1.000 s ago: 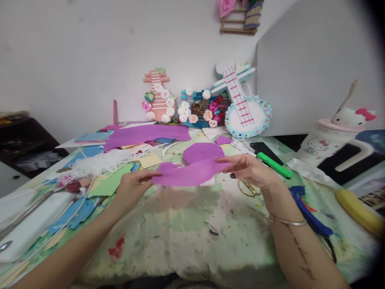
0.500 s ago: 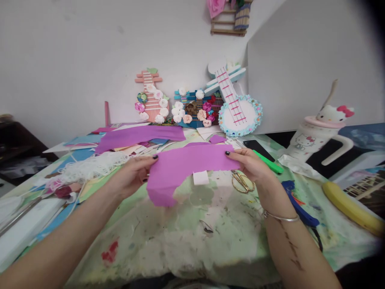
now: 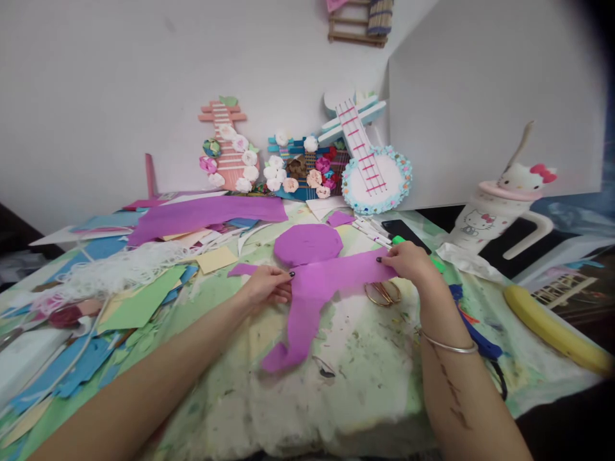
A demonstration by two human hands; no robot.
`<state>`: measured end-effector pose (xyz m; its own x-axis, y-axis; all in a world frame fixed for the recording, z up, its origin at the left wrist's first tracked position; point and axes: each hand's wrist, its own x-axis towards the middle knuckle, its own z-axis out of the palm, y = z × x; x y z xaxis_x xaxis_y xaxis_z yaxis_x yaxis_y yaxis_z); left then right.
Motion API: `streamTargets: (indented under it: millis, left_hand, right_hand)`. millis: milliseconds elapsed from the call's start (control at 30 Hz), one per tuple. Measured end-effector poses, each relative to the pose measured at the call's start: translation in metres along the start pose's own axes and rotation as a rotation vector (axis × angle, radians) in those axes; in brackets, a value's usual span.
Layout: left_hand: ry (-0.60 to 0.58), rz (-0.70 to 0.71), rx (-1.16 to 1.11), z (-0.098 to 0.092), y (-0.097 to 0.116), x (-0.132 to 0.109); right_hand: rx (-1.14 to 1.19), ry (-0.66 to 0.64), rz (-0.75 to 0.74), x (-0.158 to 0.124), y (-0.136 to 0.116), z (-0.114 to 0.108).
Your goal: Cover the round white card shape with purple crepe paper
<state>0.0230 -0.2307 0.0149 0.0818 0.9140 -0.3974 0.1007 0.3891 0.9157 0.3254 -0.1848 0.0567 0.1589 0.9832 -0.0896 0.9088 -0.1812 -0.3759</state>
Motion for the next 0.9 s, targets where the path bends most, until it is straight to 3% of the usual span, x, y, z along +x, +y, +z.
streamTargets:
  millis: [167,567,900]
  left_hand:
    - [-0.021,-0.026,-0.021,0.009,-0.004,-0.001]
    - [-0.054,-0.006,-0.191,0.02,0.0,0.009]
    - [-0.027,0.002,-0.156,0.021,-0.002,0.014]
  right_hand:
    - [-0.127,0.082,0.015,-0.001,-0.002,0.002]
    - [-0.232,0.113,0.041,0.005,0.004,0.012]
    - [-0.267,0.121,0.092,0.006,0.008,0.016]
